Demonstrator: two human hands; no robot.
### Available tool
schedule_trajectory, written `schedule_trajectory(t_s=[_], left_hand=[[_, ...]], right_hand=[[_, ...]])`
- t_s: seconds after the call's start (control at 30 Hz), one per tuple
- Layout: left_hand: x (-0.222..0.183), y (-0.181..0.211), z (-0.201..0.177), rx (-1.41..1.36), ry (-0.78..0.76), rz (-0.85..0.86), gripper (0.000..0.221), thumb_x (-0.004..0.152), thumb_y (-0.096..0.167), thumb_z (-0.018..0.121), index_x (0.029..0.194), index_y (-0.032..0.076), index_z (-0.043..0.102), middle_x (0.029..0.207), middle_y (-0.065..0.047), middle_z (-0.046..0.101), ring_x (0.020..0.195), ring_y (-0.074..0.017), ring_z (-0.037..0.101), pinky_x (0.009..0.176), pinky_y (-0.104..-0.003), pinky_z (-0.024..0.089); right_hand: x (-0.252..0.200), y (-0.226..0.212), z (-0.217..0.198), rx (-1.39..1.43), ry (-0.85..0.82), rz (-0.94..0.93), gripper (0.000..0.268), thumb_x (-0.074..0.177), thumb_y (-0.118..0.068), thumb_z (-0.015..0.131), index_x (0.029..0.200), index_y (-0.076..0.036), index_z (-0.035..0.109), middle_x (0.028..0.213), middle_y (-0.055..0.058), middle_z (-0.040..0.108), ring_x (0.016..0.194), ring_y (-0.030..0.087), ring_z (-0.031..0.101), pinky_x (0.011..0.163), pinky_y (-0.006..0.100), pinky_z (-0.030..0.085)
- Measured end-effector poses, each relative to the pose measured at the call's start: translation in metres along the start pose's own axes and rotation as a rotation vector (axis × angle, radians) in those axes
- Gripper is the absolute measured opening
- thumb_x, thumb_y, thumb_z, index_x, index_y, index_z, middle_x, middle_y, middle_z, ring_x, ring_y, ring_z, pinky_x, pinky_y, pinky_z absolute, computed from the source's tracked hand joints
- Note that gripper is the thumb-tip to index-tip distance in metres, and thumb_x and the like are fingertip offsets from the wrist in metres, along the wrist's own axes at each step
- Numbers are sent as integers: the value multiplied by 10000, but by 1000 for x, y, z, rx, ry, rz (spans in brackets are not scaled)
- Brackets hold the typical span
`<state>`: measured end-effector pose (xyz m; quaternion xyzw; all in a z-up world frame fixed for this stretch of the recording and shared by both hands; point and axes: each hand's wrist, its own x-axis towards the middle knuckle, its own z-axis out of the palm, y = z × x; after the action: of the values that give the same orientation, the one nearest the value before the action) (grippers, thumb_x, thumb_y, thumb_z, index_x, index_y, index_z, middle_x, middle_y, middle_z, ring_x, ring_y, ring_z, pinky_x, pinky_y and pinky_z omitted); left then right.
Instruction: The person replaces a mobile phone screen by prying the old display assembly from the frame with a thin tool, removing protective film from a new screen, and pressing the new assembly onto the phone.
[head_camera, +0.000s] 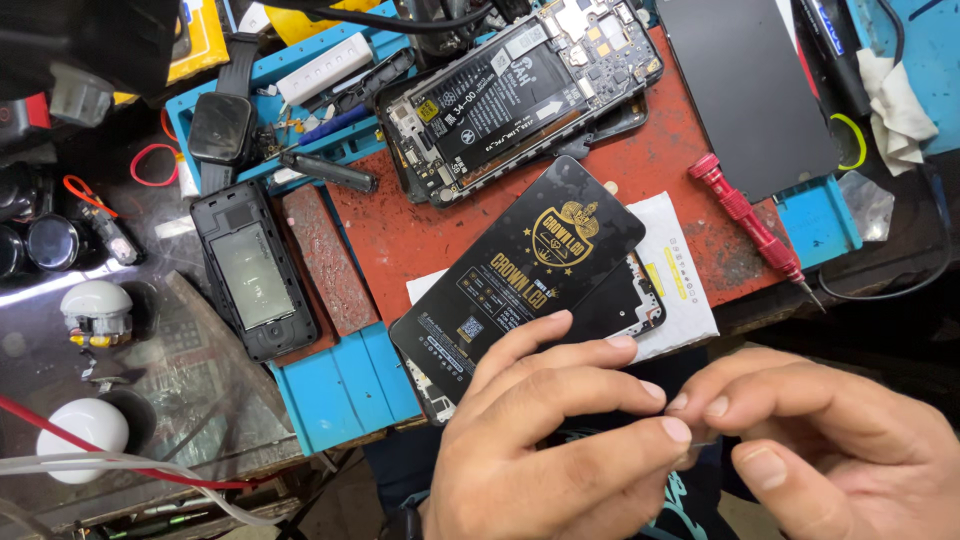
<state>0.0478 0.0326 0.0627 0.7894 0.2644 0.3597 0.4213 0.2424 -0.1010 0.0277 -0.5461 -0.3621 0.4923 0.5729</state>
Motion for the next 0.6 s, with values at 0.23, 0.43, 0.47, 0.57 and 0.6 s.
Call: schedule_trajectory(t_s=[0.23, 0.43, 0.47, 0.57, 0.6], left_hand=[[1, -4, -9, 75, -68, 91, 284, 757, 153, 861, 1018, 174, 752, 1040, -10, 722, 1109, -261, 749, 1082, -558, 526], [2, -4, -12, 70, -89, 107, 264, 782, 137, 823, 1035, 166, 754, 1056, -28, 721, 1120, -276, 743, 1087, -575, 512], [2, -4, -13, 68, -92, 110, 265, 783, 133, 819, 1038, 164, 754, 1057, -30, 721, 1119, -277, 742, 1086, -576, 511], [1, -7, -14, 85, -96, 131, 262, 788, 124, 815, 1042, 160, 759, 1060, -28, 721, 1124, -271, 741, 1086, -569, 520], [1, -8, -14, 83, -96, 134, 269, 785, 122, 820, 1044, 159, 758, 1063, -29, 720, 1125, -271, 740, 1088, -568, 519]], right_hand=[[-3, 5, 5, -211, 56, -213, 172, 953, -46, 724, 1116, 4, 702, 1055, 200, 753, 1046, 232, 749, 948, 370, 631], [5, 3, 6, -334, 57, -224, 195, 852, -3, 749, 1043, -12, 710, 1040, 175, 753, 908, 182, 772, 777, 283, 634], [6, 3, 5, -353, 43, -225, 192, 850, -5, 751, 1038, -17, 714, 1035, 166, 741, 894, 172, 777, 769, 277, 636], [9, 2, 4, -389, 11, -243, 185, 842, -14, 757, 1021, -27, 715, 1012, 145, 757, 876, 158, 780, 757, 268, 641], [10, 2, 4, -398, 3, -251, 183, 838, -18, 759, 1016, -30, 713, 1004, 139, 771, 873, 156, 779, 756, 266, 642]])
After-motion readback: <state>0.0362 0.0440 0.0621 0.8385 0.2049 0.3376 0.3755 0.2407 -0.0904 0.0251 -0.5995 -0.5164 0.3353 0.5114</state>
